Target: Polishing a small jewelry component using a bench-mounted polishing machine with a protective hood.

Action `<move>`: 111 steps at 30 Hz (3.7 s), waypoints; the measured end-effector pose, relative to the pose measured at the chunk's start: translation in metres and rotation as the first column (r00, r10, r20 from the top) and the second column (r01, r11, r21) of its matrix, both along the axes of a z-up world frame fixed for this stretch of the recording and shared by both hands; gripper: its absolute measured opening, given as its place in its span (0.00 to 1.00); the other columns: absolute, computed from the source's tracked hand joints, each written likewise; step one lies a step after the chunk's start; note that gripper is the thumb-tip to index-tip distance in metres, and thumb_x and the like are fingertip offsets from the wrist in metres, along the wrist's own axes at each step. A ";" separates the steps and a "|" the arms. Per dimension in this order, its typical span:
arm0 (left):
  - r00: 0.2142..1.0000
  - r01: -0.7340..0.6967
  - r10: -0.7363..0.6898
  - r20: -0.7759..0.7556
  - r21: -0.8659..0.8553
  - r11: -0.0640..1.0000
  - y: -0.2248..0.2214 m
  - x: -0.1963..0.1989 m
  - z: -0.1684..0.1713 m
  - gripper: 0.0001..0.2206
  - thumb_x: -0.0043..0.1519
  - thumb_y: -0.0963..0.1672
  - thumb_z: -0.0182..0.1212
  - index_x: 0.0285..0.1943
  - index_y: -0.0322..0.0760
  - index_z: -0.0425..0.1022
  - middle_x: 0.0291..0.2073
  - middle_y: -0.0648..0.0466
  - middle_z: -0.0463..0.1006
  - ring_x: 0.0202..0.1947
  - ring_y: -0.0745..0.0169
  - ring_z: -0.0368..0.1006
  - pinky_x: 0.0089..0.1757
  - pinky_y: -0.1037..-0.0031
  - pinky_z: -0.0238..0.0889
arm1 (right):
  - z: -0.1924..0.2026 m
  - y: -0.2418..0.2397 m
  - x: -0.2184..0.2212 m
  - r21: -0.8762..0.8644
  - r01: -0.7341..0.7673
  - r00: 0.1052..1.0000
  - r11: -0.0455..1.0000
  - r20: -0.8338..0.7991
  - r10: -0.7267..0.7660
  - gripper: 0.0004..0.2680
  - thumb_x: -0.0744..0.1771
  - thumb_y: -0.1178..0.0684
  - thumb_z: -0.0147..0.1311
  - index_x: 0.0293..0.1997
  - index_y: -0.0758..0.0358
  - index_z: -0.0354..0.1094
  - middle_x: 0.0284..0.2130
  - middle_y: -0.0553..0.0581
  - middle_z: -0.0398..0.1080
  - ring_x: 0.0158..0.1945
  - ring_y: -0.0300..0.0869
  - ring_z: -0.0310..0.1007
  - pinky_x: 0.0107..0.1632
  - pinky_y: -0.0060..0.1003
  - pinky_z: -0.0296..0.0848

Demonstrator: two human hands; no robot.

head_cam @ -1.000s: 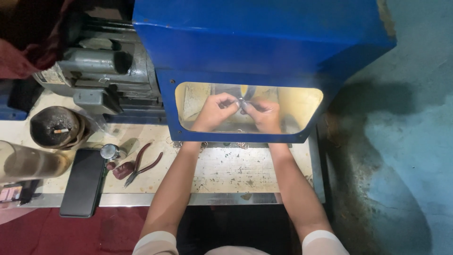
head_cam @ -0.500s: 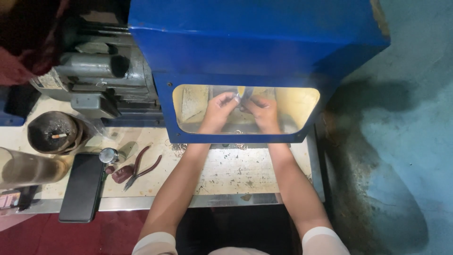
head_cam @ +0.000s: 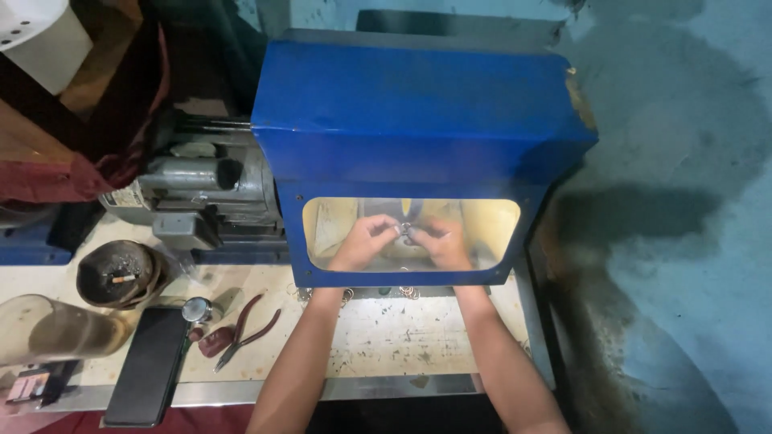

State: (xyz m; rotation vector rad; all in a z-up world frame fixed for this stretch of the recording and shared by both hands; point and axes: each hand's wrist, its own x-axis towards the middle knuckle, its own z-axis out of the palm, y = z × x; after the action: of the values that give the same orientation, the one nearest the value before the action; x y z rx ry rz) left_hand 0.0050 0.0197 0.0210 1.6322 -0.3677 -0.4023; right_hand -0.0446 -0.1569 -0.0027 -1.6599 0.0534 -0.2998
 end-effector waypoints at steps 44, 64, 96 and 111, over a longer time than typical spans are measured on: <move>0.918 -0.211 0.227 0.326 -0.085 0.974 -0.014 -0.004 -0.015 0.06 0.63 0.42 0.63 0.47 0.35 0.80 0.35 0.51 0.76 0.37 0.62 0.73 0.41 0.70 0.68 | -0.039 0.015 0.028 0.434 0.179 0.965 0.883 -0.251 -0.072 0.08 0.67 0.57 0.64 0.40 0.75 0.73 0.29 0.63 0.75 0.32 0.46 0.79 0.40 0.44 0.81; 0.952 0.070 -0.043 0.303 -0.079 0.994 0.010 -0.013 0.042 0.03 0.59 0.41 0.69 0.40 0.39 0.83 0.30 0.54 0.80 0.34 0.66 0.72 0.41 0.72 0.66 | 0.029 0.005 -0.007 0.374 -0.039 0.982 0.926 -0.156 0.105 0.06 0.64 0.58 0.66 0.38 0.72 0.78 0.30 0.65 0.79 0.38 0.47 0.81 0.43 0.50 0.82; 0.898 -0.327 0.139 -0.417 -0.423 0.845 -0.029 0.013 -0.043 0.05 0.65 0.42 0.58 0.46 0.36 0.75 0.31 0.56 0.77 0.33 0.69 0.73 0.35 0.76 0.70 | 0.001 0.029 0.012 0.532 0.159 0.970 0.832 -0.239 -0.032 0.04 0.64 0.60 0.65 0.37 0.70 0.77 0.28 0.63 0.77 0.34 0.47 0.80 0.38 0.48 0.83; 0.952 -0.276 0.268 -0.148 -0.035 0.961 -0.013 0.005 0.003 0.21 0.60 0.44 0.70 0.61 0.32 0.74 0.43 0.48 0.82 0.44 0.65 0.76 0.46 0.69 0.73 | 0.029 0.015 -0.003 0.148 0.025 0.962 0.989 -0.271 0.016 0.11 0.65 0.55 0.66 0.47 0.74 0.76 0.34 0.68 0.78 0.39 0.50 0.80 0.40 0.49 0.83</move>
State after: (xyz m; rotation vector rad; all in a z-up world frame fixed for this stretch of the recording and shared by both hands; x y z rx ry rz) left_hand 0.0098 0.0069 0.0236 1.5633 -0.0437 -0.2938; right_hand -0.0476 -0.1414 0.0267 -1.5408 0.2798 -0.0667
